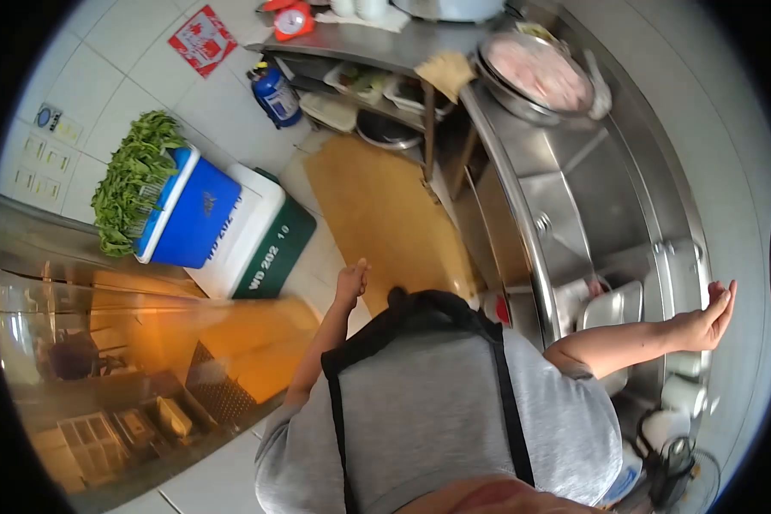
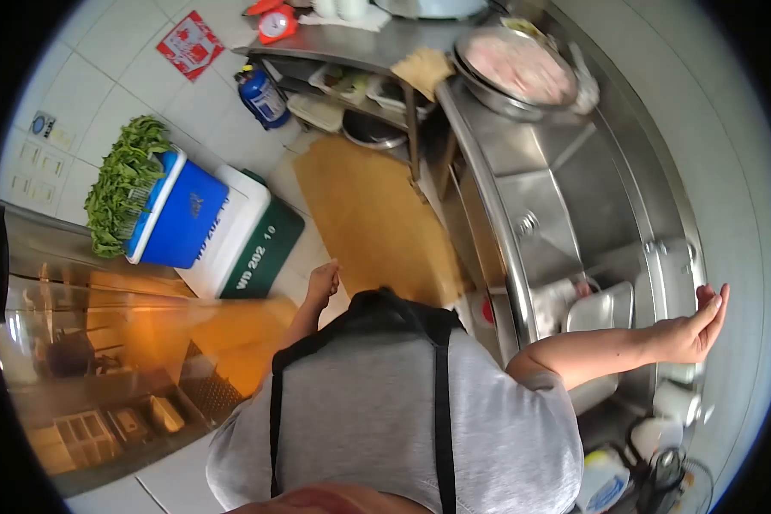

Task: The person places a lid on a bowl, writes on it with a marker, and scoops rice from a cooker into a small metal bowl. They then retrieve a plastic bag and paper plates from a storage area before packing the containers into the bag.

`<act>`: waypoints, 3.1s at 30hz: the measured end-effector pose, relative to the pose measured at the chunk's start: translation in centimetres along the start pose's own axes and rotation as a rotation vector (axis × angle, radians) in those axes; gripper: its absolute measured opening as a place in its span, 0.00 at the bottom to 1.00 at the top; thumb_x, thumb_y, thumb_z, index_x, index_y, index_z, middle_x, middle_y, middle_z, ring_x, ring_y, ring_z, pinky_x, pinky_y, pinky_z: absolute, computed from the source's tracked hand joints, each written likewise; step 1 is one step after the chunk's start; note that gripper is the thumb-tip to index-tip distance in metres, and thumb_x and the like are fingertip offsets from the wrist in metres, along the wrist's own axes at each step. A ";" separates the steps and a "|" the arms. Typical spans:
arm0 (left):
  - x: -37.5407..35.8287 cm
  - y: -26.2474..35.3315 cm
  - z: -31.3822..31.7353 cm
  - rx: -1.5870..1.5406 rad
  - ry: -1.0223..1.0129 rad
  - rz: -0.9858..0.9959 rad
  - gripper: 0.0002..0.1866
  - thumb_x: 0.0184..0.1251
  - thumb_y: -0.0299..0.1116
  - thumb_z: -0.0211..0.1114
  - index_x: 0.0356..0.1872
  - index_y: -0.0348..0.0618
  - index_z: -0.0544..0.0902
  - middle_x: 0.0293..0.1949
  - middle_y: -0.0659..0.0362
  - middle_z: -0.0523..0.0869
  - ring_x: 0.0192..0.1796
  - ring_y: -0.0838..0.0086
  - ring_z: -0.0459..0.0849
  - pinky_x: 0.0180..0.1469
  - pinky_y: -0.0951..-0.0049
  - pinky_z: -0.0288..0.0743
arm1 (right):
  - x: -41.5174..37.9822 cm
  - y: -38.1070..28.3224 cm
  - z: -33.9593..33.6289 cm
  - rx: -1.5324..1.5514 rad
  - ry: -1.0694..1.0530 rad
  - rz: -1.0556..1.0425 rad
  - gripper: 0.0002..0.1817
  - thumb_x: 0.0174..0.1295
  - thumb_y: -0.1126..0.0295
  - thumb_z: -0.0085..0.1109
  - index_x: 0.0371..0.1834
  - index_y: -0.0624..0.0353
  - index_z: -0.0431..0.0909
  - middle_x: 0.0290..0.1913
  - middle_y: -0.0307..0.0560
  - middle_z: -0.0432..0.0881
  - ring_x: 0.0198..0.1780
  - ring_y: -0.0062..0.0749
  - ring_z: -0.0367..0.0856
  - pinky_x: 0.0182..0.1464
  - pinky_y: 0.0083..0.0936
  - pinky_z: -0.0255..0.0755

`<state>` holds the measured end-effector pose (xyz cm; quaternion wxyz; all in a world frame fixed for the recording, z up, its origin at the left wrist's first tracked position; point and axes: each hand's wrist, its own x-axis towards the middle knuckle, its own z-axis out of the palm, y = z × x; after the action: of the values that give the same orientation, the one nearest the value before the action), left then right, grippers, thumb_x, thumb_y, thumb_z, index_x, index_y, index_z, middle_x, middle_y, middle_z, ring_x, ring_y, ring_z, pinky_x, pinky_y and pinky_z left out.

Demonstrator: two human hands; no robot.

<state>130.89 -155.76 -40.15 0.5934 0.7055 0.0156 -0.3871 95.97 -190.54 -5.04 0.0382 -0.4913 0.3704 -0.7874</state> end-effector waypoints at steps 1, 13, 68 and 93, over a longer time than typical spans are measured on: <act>1.2 2.8 -0.3 0.093 0.052 0.064 0.20 0.69 0.47 0.51 0.27 0.40 0.77 0.14 0.64 0.70 0.11 0.81 0.63 0.13 0.80 0.53 | -1.5 -0.1 3.5 0.067 -0.041 -0.027 0.10 0.62 0.74 0.54 0.39 0.71 0.81 0.33 0.49 0.83 0.29 0.25 0.77 0.36 0.20 0.72; 24.3 20.2 -1.2 0.289 0.263 0.789 0.13 0.73 0.40 0.45 0.31 0.42 0.69 0.18 0.65 0.67 0.16 0.81 0.67 0.16 0.79 0.58 | -20.1 -1.0 39.4 0.599 -0.523 0.250 0.12 0.63 0.71 0.52 0.37 0.69 0.81 0.29 0.47 0.81 0.29 0.23 0.74 0.35 0.19 0.68; 81.1 81.6 -30.1 0.988 0.237 0.333 0.11 0.46 0.40 0.65 0.22 0.42 0.84 0.18 0.60 0.84 0.25 0.73 0.84 0.32 0.70 0.76 | -68.5 -29.5 114.9 -0.262 -1.804 -0.880 0.11 0.46 0.74 0.59 0.34 0.60 0.84 0.38 0.56 0.83 0.42 0.48 0.82 0.42 0.36 0.76; 79.9 83.6 -31.7 0.618 0.200 1.146 0.38 0.40 0.36 0.76 0.52 0.31 0.65 0.46 0.44 0.78 0.50 0.58 0.78 0.52 0.67 0.70 | -70.8 -31.0 112.8 -0.108 -1.676 0.063 0.17 0.45 0.65 0.65 0.38 0.61 0.83 0.42 0.56 0.82 0.46 0.45 0.81 0.48 0.35 0.75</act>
<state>243.79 -188.46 -16.40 0.4714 0.7725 -0.4196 0.0708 232.29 -199.70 -11.13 0.2993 -0.9041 0.2703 -0.1417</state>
